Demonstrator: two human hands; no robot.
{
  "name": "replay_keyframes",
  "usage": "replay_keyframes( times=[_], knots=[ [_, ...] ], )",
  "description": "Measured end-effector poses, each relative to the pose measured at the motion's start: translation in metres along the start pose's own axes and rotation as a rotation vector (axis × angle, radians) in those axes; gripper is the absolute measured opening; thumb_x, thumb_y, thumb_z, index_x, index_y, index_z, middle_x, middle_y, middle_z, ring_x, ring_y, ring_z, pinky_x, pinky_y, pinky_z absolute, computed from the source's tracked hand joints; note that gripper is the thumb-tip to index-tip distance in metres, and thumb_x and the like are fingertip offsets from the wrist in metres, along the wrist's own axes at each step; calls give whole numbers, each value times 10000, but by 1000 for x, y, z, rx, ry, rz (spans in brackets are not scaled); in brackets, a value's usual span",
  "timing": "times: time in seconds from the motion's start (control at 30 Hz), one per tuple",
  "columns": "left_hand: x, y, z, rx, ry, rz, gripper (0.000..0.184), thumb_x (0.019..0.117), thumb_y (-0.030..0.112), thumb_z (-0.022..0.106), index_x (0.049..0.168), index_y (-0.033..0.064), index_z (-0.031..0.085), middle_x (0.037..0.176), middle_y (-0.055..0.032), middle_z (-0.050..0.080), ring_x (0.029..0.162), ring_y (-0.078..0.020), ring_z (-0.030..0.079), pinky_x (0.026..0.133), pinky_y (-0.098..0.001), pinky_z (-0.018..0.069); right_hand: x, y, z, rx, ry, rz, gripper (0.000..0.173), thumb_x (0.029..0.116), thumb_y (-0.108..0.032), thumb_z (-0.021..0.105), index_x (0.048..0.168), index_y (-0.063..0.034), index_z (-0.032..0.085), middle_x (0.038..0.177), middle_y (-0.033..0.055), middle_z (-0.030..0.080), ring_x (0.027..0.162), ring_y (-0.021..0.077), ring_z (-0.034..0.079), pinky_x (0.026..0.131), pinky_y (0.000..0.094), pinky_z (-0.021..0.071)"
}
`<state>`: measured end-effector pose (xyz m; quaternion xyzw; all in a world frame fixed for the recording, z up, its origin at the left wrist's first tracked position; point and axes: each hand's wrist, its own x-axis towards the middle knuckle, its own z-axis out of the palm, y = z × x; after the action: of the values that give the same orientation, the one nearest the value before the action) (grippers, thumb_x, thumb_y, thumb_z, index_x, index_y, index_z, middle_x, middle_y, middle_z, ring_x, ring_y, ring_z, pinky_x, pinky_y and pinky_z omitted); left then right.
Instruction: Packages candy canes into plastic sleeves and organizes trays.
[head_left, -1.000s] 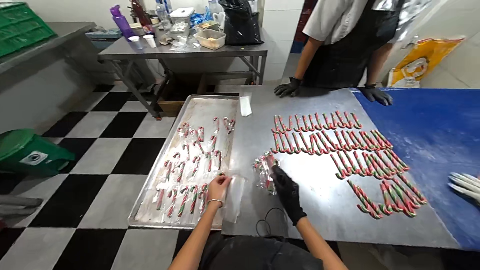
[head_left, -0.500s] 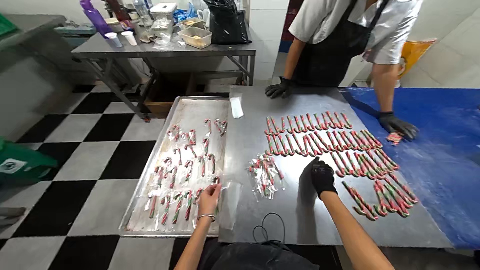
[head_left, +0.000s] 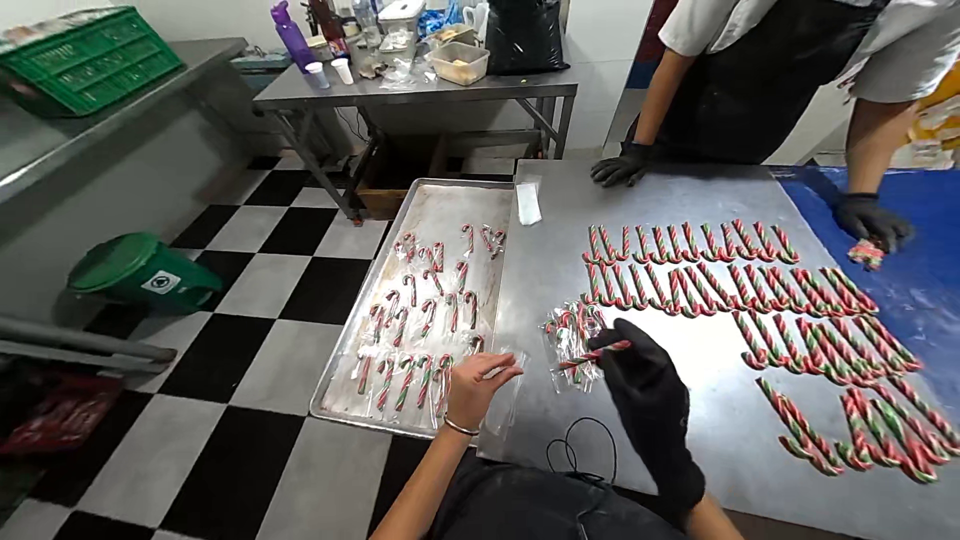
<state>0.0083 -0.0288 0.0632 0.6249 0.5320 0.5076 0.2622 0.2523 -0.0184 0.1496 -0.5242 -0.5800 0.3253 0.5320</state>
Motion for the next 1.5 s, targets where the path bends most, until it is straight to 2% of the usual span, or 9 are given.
replay_keyframes(
  times=[0.3, 0.4, 0.53, 0.73, 0.93, 1.07, 1.27, 1.4, 1.5],
  knots=[
    [1, 46, 18, -77, 31, 269, 150, 938, 145, 746, 1035, 48, 805, 1005, -47, 793, 984, -133, 751, 941, -298, 604, -26, 4, 33, -43, -126, -235, 272, 937, -99, 677, 1195, -25, 725, 1200, 67, 738, 1011, 135, 735, 884, 298, 624],
    [-5, 50, 26, -72, 75, 177, 150, 943, 131, 729, 1023, 30, 807, 961, -53, 792, 912, -112, 759, 887, -278, 620, -31, 14, 25, -384, -524, -123, 619, 944, -321, 672, 1510, -132, 511, 1535, 85, 515, 1083, 178, 703, 865, 379, 597],
    [-14, 58, 34, -141, -124, 191, 183, 942, 153, 736, 1066, 35, 800, 1037, -63, 786, 1019, -132, 740, 967, -299, 589, -27, 14, 13, -120, -611, 177, 469, 927, -137, 681, 1381, -51, 600, 1019, 67, 748, 764, 120, 713, 718, 319, 612],
    [19, -14, 18, 165, -109, -627, 675, 915, 411, 766, 1373, -39, 560, 1328, -255, 604, 1212, -361, 612, 1035, -493, 506, 13, 51, -4, -283, -66, 103, 218, 959, -193, 699, 1128, -68, 757, 969, 53, 772, 750, 135, 714, 704, 378, 605],
    [15, -86, 20, 130, -110, -745, 392, 937, 272, 765, 1184, -24, 696, 1108, -177, 731, 1020, -262, 714, 968, -450, 556, 4, 131, 16, -383, -106, 226, 309, 988, -208, 651, 1237, -40, 726, 1206, 134, 733, 1106, 250, 705, 1012, 466, 535],
    [9, -93, 13, -62, -86, -723, 276, 1023, 151, 640, 1224, -32, 689, 1098, -156, 740, 915, -158, 724, 891, -345, 585, -29, 135, -42, -803, -354, 19, 711, 940, -596, 589, 1474, -128, 559, 1491, 80, 567, 1418, 261, 486, 1202, 476, 344],
    [2, -81, 1, -170, -2, -796, 295, 1073, 165, 546, 1251, -57, 626, 1098, -161, 710, 888, -139, 713, 804, -291, 588, 14, 167, -190, -1346, -157, 379, 523, 1065, -235, 442, 1539, -16, 417, 1541, 241, 456, 1424, 472, 407, 1107, 629, 367],
    [6, -60, -4, -57, 36, -741, 295, 1062, 187, 576, 1196, -45, 700, 1114, -159, 737, 976, -163, 711, 908, -339, 558, 28, 168, -174, -1432, -219, 564, 449, 1065, -152, 417, 1477, 11, 494, 1343, 284, 595, 1285, 472, 525, 1091, 593, 386],
    [10, -44, -6, -21, 109, -600, 178, 990, 113, 672, 1047, -32, 758, 872, -70, 776, 781, -49, 729, 797, -222, 585, 25, 147, -132, -1403, -308, 593, 458, 1067, -129, 406, 1488, 43, 458, 1329, 303, 589, 1284, 474, 523, 1096, 579, 384]
  ],
)
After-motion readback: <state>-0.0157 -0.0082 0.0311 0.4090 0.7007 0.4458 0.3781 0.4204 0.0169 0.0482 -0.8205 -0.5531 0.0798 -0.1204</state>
